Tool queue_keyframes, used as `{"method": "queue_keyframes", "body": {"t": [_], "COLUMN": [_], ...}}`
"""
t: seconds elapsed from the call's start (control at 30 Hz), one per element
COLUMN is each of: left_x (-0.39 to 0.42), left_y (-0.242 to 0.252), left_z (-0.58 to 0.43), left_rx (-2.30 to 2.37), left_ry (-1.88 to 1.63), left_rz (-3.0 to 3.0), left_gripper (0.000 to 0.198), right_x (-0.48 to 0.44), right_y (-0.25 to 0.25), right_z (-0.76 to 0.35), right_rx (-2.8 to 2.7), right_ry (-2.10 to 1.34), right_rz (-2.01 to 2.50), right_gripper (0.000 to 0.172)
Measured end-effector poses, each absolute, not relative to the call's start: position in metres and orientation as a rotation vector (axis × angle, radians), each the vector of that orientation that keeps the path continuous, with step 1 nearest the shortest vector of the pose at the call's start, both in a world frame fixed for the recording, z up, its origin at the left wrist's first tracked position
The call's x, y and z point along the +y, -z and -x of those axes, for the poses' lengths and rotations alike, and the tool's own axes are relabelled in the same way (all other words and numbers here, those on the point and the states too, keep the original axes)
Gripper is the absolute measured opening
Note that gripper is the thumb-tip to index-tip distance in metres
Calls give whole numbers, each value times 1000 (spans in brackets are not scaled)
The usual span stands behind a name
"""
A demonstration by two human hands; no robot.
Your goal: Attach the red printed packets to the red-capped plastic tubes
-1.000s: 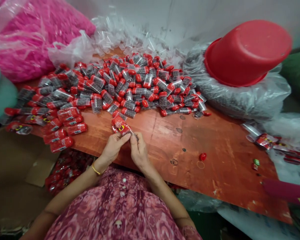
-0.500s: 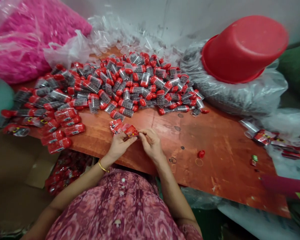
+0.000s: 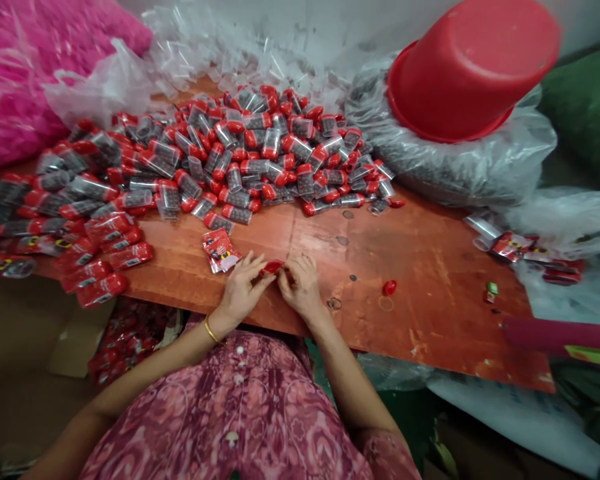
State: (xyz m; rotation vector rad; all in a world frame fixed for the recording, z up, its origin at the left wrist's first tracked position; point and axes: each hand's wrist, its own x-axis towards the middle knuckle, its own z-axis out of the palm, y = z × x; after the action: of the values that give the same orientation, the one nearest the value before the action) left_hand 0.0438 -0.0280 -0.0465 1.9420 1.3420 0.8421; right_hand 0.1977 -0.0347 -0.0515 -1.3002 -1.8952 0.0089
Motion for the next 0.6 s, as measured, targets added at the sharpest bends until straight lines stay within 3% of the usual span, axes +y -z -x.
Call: {"method": "queue_keyframes", "body": {"t": [0.4,0.6], "left_x": [-28,-35], "left_y": [62,60], "left_z": [-42,-39], "left_rx": [1343,1276], "left_ry": [-807,-997], "left_rz": [-2072,-2071], "left_gripper": [31,38], "right_x": [-30,-31], "right_y": [49,50], "right_z": [-204,-207], "right_rx": [-2031,-2053], "right_ry": [-68,-55], "right_rz": [1247,1309], "right_gripper": [12,13]}}
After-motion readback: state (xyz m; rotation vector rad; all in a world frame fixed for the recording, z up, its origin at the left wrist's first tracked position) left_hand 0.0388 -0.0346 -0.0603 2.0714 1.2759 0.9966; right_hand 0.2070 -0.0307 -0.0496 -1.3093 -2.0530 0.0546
